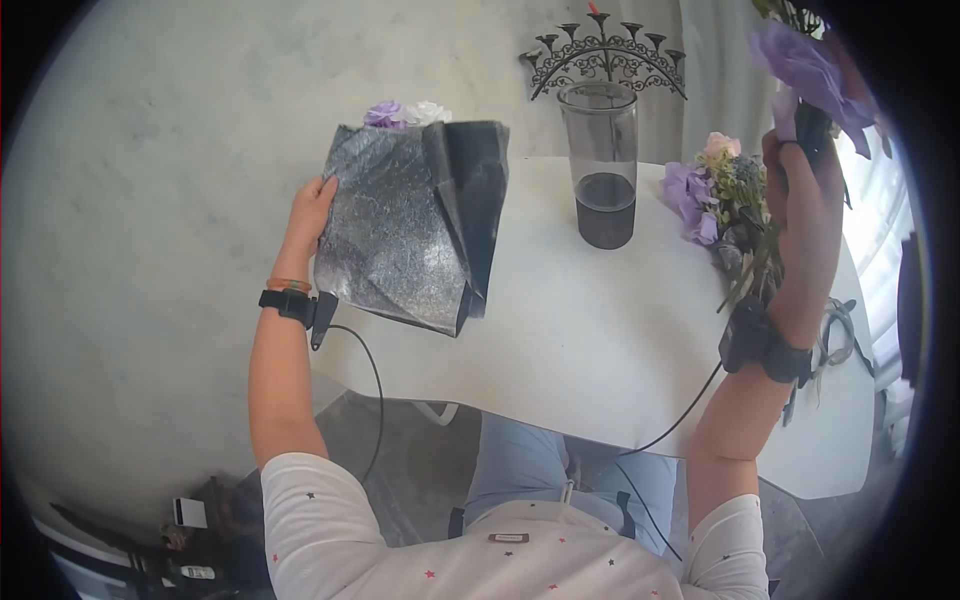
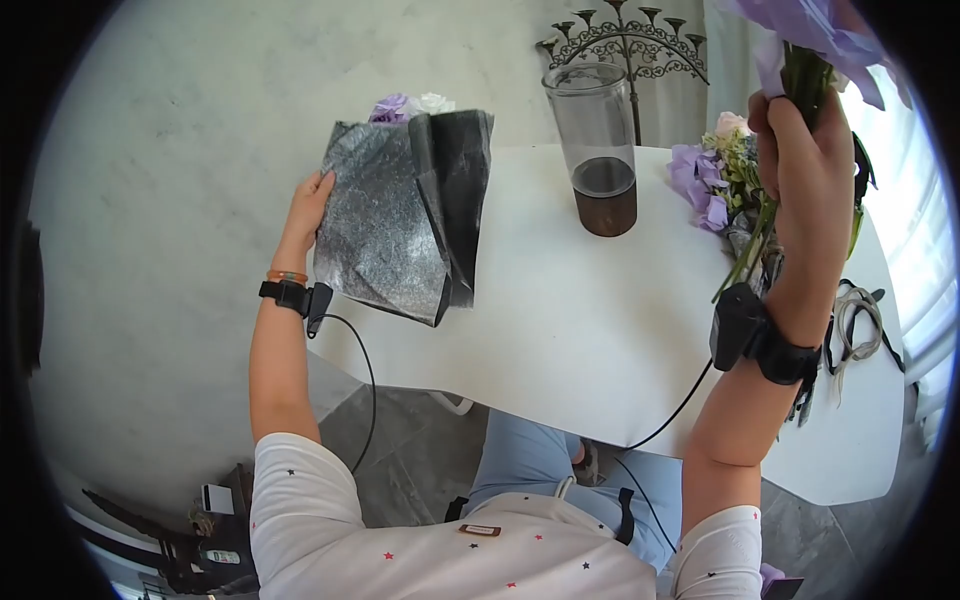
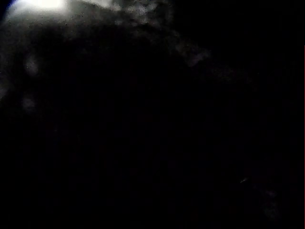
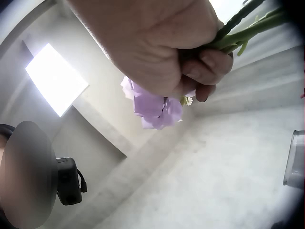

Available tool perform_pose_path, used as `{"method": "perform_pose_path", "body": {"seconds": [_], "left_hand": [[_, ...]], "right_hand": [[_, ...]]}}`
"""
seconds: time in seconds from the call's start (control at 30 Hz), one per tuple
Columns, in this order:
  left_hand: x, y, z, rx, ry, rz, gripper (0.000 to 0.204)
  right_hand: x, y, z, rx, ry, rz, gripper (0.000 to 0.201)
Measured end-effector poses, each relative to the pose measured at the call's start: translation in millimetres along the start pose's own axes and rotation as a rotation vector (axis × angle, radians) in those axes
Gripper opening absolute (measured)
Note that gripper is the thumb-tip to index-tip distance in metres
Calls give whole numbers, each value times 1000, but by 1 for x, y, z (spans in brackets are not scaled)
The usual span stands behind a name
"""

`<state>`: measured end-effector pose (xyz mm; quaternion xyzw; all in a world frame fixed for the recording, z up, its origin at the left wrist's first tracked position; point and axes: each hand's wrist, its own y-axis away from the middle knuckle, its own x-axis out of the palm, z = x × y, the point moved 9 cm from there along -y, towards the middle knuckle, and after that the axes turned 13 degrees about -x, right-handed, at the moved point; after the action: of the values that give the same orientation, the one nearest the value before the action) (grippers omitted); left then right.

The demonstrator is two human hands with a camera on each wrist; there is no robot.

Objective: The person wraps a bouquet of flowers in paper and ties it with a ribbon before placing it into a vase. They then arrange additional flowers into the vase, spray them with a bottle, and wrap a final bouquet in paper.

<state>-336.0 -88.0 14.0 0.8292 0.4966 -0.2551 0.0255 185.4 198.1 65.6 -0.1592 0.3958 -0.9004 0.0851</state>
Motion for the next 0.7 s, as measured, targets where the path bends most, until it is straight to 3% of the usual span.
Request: {"method": "perform_pose_path", "body": {"seconds": [0.1,0.17,0.23,0.3,0.37,0.4,0.47,0.5,0.57,0.7], "left_hand": [[-7,-27,66,-96,-140,36,31],[-12,-35,90,-135,-240,61,34],[-4,-40,106,-111,-365,102,38],[0,-37,119,-91,-491,144,44],[10,-11,134,-278,-501,283,71],[8,-3,129,-279,-500,282,71],[13,24,152,-583,-679,512,94],[11,26,150,-586,-680,515,94],[20,41,160,-662,-674,800,99],[3,31,192,-577,-712,797,96]], "right_hand": [[1,1,10,-8,-6,-28,18],[6,2,16,-24,-12,-69,19],[11,2,6,55,-7,23,36],[19,5,14,27,-12,28,29],[23,9,16,4,-18,36,23],[23,10,15,10,-18,43,24],[25,11,14,16,-17,51,24],[27,11,15,19,-13,17,25],[33,9,11,26,-4,-18,26],[42,11,9,-23,-29,24,28]]}}
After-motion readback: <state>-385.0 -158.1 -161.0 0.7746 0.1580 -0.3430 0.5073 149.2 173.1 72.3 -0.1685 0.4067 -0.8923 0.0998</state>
